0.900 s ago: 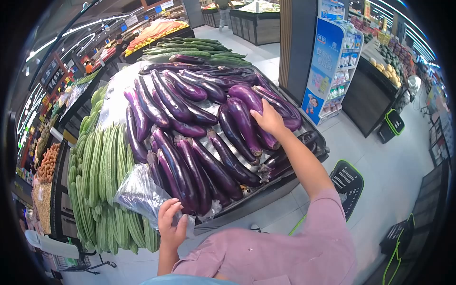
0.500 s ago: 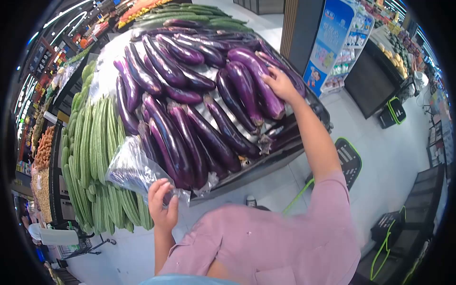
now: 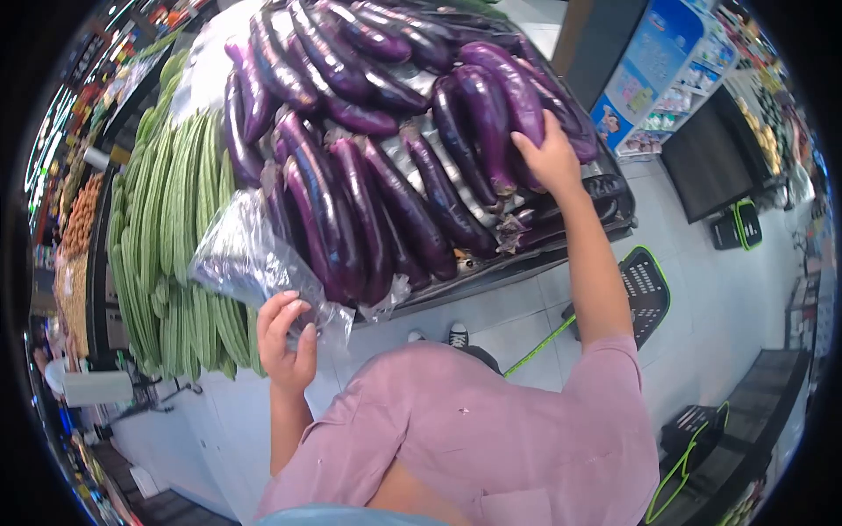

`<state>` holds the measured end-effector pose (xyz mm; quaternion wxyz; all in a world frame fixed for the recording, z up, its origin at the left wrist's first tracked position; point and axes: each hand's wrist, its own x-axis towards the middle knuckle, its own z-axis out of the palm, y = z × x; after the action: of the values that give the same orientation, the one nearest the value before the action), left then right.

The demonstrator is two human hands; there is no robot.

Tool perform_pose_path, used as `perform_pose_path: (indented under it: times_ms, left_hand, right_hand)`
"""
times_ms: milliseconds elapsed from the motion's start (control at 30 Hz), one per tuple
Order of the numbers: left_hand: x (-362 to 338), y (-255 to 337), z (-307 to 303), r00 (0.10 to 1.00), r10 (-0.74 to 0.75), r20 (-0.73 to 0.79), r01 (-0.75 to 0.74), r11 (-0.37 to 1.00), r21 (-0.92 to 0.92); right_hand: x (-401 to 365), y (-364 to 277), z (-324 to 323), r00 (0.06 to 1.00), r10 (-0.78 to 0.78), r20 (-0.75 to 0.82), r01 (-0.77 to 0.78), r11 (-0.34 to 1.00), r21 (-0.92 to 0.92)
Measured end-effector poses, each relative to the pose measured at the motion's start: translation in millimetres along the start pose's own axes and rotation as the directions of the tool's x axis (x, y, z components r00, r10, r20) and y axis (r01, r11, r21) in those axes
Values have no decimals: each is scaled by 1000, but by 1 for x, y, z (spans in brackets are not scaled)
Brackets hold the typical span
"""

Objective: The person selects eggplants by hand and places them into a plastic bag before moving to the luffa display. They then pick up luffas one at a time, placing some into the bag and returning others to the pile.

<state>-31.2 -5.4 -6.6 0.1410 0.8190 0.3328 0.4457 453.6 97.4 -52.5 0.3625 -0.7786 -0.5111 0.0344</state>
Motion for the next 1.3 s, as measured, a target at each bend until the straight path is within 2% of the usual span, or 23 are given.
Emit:
perform_pose_path:
  times_ms: [67,133,167,200,267,300,333,367,400,433,467,500,533,600,633,700,733,800,933,1067,1100,1267,1300]
  left_hand:
    - [-5,-1,-4,994,-8,-107,3,999,-53]
    - [-10,-2,-18,985,25,-168,-25,1000,3]
    - [-17,-4,-28,980,21,-198,-12,999,47]
    - [-25,-7,-37,974,22,-228,-3,996,84]
    - [-48,-14,-56,965,8,-262,41,983,180]
    - [-54,-17,-65,962,-33,-273,97,970,224]
    - [-60,-20,-71,957,-71,-281,148,954,262]
    - [-71,-24,-73,954,-167,-250,223,950,217]
    - [-72,-22,-73,951,-176,-255,234,946,222]
    - [-70,-19,-66,962,-211,-174,250,937,244]
    - [-67,-16,-56,965,-246,-95,263,929,262]
    - [-66,-14,-45,962,-254,-104,272,926,260]
    - [-64,-13,-34,955,-293,-36,288,897,336]
    - [-60,-16,-17,939,-343,24,303,859,412]
    - [-58,-20,-11,941,-338,20,297,851,433]
    - [-51,-21,-4,943,-331,-31,313,853,417]
    - [-51,-24,-2,941,-337,-37,321,851,416]
    - [-54,-29,0,990,-140,-36,142,900,411]
    - [-49,-29,-3,995,-87,-58,102,922,374]
    - [-18,-20,-16,980,-111,-165,143,970,197]
    - [-4,-19,-20,977,-61,-202,94,983,156]
    - [54,-20,-34,972,82,-219,-52,989,140]
    - [62,-20,-34,966,96,-239,-77,993,89]
  right_hand:
    - [-2,9,5,997,-74,-38,77,994,75]
    - [-9,-12,-7,998,-58,3,58,996,70]
    - [-1,15,6,983,-140,-120,141,990,1]
    - [-10,-3,-7,978,-149,-148,140,988,-69]
    - [-31,-23,-18,974,-73,-216,106,984,145]
    - [-40,-23,-19,976,-17,-215,102,917,387]
    - [-56,-50,-27,977,-34,-211,131,877,463]
    - [-74,-75,-34,991,-47,-128,110,826,553]
    - [-92,-99,-35,996,-67,-51,84,769,634]
    - [-111,-120,-29,984,-166,58,77,703,707]
    - [-130,-140,-21,950,-273,155,57,636,770]
    - [-148,-165,-12,877,-374,301,30,669,743]
    - [-164,-187,-3,774,-458,437,13,702,712]
    - [-188,-219,20,603,-655,456,314,720,619]
    - [-194,-229,26,595,-660,459,316,717,621]
    - [-202,-240,35,516,-759,396,573,650,499]
    - [-204,-239,39,509,-761,402,575,648,500]
    - [-208,-233,43,531,-744,405,485,659,575]
    - [-215,-232,41,518,-740,429,466,665,584]
    - [-222,-237,36,592,-639,490,292,737,609]
    - [-222,-236,36,626,-602,496,232,750,619]
    - [-211,-242,38,614,-639,464,208,697,686]
    - [-210,-245,39,622,-617,482,147,697,702]
